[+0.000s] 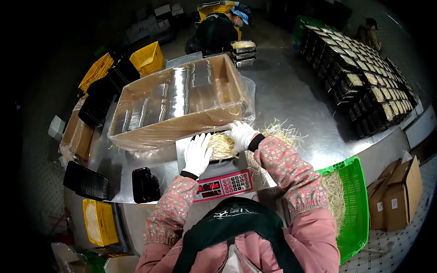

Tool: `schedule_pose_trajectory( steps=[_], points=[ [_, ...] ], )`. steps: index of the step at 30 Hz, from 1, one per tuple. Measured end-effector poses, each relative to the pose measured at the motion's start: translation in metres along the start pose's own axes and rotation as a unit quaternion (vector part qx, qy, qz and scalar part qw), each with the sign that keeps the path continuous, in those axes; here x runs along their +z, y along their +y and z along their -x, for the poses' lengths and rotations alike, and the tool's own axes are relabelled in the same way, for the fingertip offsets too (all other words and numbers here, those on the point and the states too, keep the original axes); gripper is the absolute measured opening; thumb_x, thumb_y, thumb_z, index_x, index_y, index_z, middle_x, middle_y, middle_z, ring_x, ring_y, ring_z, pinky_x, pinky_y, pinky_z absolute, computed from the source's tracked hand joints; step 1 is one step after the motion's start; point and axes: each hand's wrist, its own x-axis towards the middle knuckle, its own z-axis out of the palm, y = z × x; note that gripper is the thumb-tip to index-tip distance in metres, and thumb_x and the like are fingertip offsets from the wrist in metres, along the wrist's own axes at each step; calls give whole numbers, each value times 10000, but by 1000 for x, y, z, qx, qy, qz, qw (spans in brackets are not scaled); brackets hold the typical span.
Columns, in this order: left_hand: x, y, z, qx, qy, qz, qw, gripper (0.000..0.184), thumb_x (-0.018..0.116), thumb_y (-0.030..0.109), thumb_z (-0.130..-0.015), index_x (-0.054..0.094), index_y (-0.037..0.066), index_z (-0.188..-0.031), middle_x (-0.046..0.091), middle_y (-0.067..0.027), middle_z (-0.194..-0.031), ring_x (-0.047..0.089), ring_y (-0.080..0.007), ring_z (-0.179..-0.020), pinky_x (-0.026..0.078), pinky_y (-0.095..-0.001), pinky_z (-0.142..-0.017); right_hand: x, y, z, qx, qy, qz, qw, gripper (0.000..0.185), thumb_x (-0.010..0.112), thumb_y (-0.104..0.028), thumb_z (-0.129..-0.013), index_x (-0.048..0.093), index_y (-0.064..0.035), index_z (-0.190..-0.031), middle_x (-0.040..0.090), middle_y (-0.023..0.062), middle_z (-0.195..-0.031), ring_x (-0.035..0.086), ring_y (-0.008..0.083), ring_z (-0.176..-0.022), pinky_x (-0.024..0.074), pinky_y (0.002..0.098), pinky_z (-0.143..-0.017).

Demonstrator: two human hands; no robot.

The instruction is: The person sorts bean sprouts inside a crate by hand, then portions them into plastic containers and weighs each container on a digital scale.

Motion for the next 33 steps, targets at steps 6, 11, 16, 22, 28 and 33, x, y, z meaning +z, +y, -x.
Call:
schedule_pose_trajectory(
  steps=[6,11,16,22,28,33],
  points=[
    [-1,8,-3,0,13,-27,1000,556,550,315,-952,454,96,-1454,509,-200,-1410,466,-379,-1300,324,-500,-1123,44,-2,-4,22,156,53,986,111,606,-65,-726,683,-13,-786,677,191,-747,685,365,-722,558,427,-649],
    [-3,11,0,-11,3,-48,999,569,545,329,-951,447,87,-1456,495,-189,-1431,465,-376,-1305,335,-498,-1112,25,18,18,3,215,-96,972,121,654,-201,-809,690,-86,-813,678,151,-761,673,365,-758,540,457,-686],
    [-4,6,3,-21,28,20,999,603,579,286,-940,415,44,-1467,477,-198,-1446,455,-374,-1318,329,-483,-1121,-17,49,57,22,243,-200,949,191,704,-239,-826,732,-52,-858,683,180,-787,669,365,-749,535,439,-688],
    [-43,-12,24,-195,126,415,880,556,466,120,-1019,280,32,-1535,388,-175,-1523,419,-282,-1353,294,-400,-1165,40,99,98,181,207,-398,876,215,749,-214,-853,741,-15,-933,698,167,-771,675,219,-712,518,347,-671],
    [-74,-76,74,-263,145,370,879,516,434,171,-1037,323,-57,-1487,398,-229,-1509,372,-290,-1419,287,-385,-1175,70,109,107,137,68,-153,976,748,808,-486,-750,570,-137,-1367,634,212,-1236,614,361,-1138,499,421,-956],
    [-49,-30,39,-232,128,380,886,507,475,178,-1022,370,-14,-1480,465,-192,-1468,465,-278,-1341,365,-370,-1111,14,18,48,37,265,-174,948,812,671,-529,-866,385,-86,-1484,619,208,-1176,642,342,-1024,536,407,-843]
  ],
)
